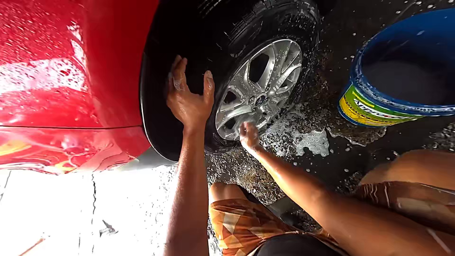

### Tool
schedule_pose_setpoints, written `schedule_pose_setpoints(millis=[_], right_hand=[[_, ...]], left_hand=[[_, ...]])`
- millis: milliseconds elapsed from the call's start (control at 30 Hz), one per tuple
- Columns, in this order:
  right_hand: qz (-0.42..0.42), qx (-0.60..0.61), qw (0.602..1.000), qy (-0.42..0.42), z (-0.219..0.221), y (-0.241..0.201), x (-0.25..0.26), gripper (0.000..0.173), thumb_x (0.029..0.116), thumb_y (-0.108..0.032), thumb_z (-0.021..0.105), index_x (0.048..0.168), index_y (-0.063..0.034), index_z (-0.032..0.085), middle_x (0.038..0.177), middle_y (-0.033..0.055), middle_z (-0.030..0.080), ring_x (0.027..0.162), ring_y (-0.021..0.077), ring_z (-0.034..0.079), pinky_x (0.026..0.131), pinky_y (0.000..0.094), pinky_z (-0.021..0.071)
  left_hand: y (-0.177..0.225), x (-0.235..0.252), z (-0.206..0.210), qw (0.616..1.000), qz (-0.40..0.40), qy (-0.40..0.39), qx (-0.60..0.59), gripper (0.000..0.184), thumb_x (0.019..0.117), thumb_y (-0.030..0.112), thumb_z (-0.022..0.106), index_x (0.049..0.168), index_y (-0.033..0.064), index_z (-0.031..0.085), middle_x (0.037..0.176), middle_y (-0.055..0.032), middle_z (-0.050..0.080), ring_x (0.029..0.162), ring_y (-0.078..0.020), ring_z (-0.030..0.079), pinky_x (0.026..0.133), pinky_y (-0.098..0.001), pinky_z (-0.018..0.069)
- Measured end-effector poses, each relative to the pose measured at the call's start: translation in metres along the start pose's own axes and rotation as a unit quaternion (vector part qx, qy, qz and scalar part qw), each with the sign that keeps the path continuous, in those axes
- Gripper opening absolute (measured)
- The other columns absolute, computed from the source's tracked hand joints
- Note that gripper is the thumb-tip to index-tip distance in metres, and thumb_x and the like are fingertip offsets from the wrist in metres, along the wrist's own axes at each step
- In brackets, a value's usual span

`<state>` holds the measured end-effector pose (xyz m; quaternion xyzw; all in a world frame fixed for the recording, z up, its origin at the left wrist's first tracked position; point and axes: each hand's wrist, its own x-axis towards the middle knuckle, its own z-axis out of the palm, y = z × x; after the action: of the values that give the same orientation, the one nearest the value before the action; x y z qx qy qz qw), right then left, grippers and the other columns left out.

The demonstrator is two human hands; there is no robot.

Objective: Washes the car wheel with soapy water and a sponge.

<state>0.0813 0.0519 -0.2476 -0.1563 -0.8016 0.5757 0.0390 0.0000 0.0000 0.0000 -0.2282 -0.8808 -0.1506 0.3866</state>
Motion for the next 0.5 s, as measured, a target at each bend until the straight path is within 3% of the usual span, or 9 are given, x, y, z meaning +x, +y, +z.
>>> schedule_pose_setpoints(millis=[100, 133, 233, 267, 300, 333, 367, 400, 500], right_hand=[[0.082, 0.229, 0.967, 0.082, 0.002, -0.032, -0.01, 0.034, 0.1072, -0.019, 0.048, 0.129, 0.0053, 0.059, 0.123, 0.0258, 0.064, 0.116, 0.0329, 0.062, 0.1, 0.0477, 0.0516], [0.09, 0.275, 0.955, 0.064, 0.002, -0.048, -0.019, 0.034, 0.1081, -0.015, 0.044, 0.132, 0.0065, 0.054, 0.127, 0.0265, 0.06, 0.117, 0.0318, 0.06, 0.099, 0.0466, 0.0513], [0.013, 0.277, 0.961, -0.019, -0.005, -0.102, -0.051, 0.041, 0.1054, -0.003, 0.04, 0.142, 0.0155, 0.047, 0.144, 0.0326, 0.051, 0.136, 0.0365, 0.051, 0.113, 0.0461, 0.0418], [0.049, 0.354, 0.934, -0.02, -0.003, -0.117, -0.059, 0.042, 0.1106, -0.014, 0.034, 0.143, 0.009, 0.046, 0.137, 0.0256, 0.056, 0.124, 0.0271, 0.057, 0.105, 0.0396, 0.0483], [0.09, 0.429, 0.899, -0.006, -0.001, -0.125, -0.061, 0.041, 0.1117, -0.028, 0.035, 0.137, 0.0013, 0.05, 0.114, 0.0169, 0.062, 0.095, 0.0184, 0.064, 0.081, 0.0342, 0.0559], [0.104, 0.467, 0.878, 0.006, -0.002, -0.126, -0.059, 0.04, 0.1105, -0.034, 0.04, 0.13, -0.0019, 0.052, 0.097, 0.0127, 0.063, 0.076, 0.0164, 0.063, 0.068, 0.034, 0.0561], [0.104, 0.468, 0.877, 0.02, -0.006, -0.12, -0.053, 0.038, 0.1091, -0.035, 0.044, 0.126, -0.0018, 0.054, 0.091, 0.0121, 0.063, 0.073, 0.0171, 0.061, 0.067, 0.0364, 0.0549], [0.102, 0.448, 0.887, 0.04, -0.011, -0.111, -0.046, 0.041, 0.1082, -0.034, 0.047, 0.128, 0.0, 0.055, 0.096, 0.0153, 0.064, 0.08, 0.0204, 0.063, 0.073, 0.0408, 0.0556], [0.116, 0.414, 0.898, 0.092, -0.013, -0.093, -0.022, 0.055, 0.1067, -0.039, 0.049, 0.145, -0.0003, 0.045, 0.135, 0.0242, 0.057, 0.122, 0.0306, 0.059, 0.102, 0.0498, 0.0501]], left_hand=[[0.0, -0.001, 0.0, 1.0, -0.003, -0.007, 0.002, 0.057, 0.0958, 0.048, 0.061, 0.133, 0.0057, 0.065, 0.142, -0.0124, 0.063, 0.131, -0.0231, 0.06, 0.107, -0.0431, 0.0482], [0.001, -0.002, 0.001, 1.0, -0.004, -0.008, -0.001, 0.057, 0.0958, 0.048, 0.061, 0.134, 0.0059, 0.065, 0.142, -0.0121, 0.063, 0.131, -0.0227, 0.06, 0.108, -0.0427, 0.0478], [0.001, -0.002, 0.0, 1.0, -0.006, -0.007, -0.003, 0.058, 0.0958, 0.048, 0.061, 0.134, 0.0047, 0.065, 0.142, -0.0133, 0.063, 0.132, -0.0243, 0.06, 0.108, -0.0447, 0.0473], [0.001, -0.002, -0.001, 1.0, -0.007, -0.009, -0.001, 0.058, 0.0961, 0.049, 0.06, 0.134, 0.0053, 0.065, 0.142, -0.0126, 0.062, 0.132, -0.0242, 0.06, 0.108, -0.0448, 0.0472], [0.001, -0.002, -0.001, 1.0, -0.008, -0.009, 0.001, 0.058, 0.0963, 0.049, 0.06, 0.134, 0.0058, 0.065, 0.142, -0.012, 0.063, 0.131, -0.024, 0.06, 0.108, -0.0449, 0.0474], [0.001, -0.002, -0.001, 1.0, -0.008, -0.01, 0.003, 0.058, 0.0965, 0.049, 0.06, 0.134, 0.006, 0.065, 0.143, -0.0116, 0.062, 0.132, -0.0238, 0.06, 0.108, -0.0448, 0.0473], [0.001, -0.003, 0.0, 1.0, -0.008, -0.009, 0.005, 0.058, 0.0965, 0.049, 0.06, 0.135, 0.0064, 0.065, 0.143, -0.0112, 0.062, 0.132, -0.0233, 0.059, 0.108, -0.0446, 0.047], [0.001, -0.003, 0.0, 1.0, -0.009, -0.009, 0.005, 0.058, 0.0964, 0.049, 0.059, 0.135, 0.0065, 0.065, 0.143, -0.011, 0.062, 0.132, -0.0232, 0.059, 0.108, -0.0447, 0.0467], [0.002, -0.001, -0.001, 1.0, -0.011, -0.007, 0.003, 0.058, 0.0962, 0.049, 0.06, 0.135, 0.006, 0.065, 0.144, -0.0111, 0.062, 0.134, -0.0226, 0.058, 0.11, -0.0447, 0.0458]])
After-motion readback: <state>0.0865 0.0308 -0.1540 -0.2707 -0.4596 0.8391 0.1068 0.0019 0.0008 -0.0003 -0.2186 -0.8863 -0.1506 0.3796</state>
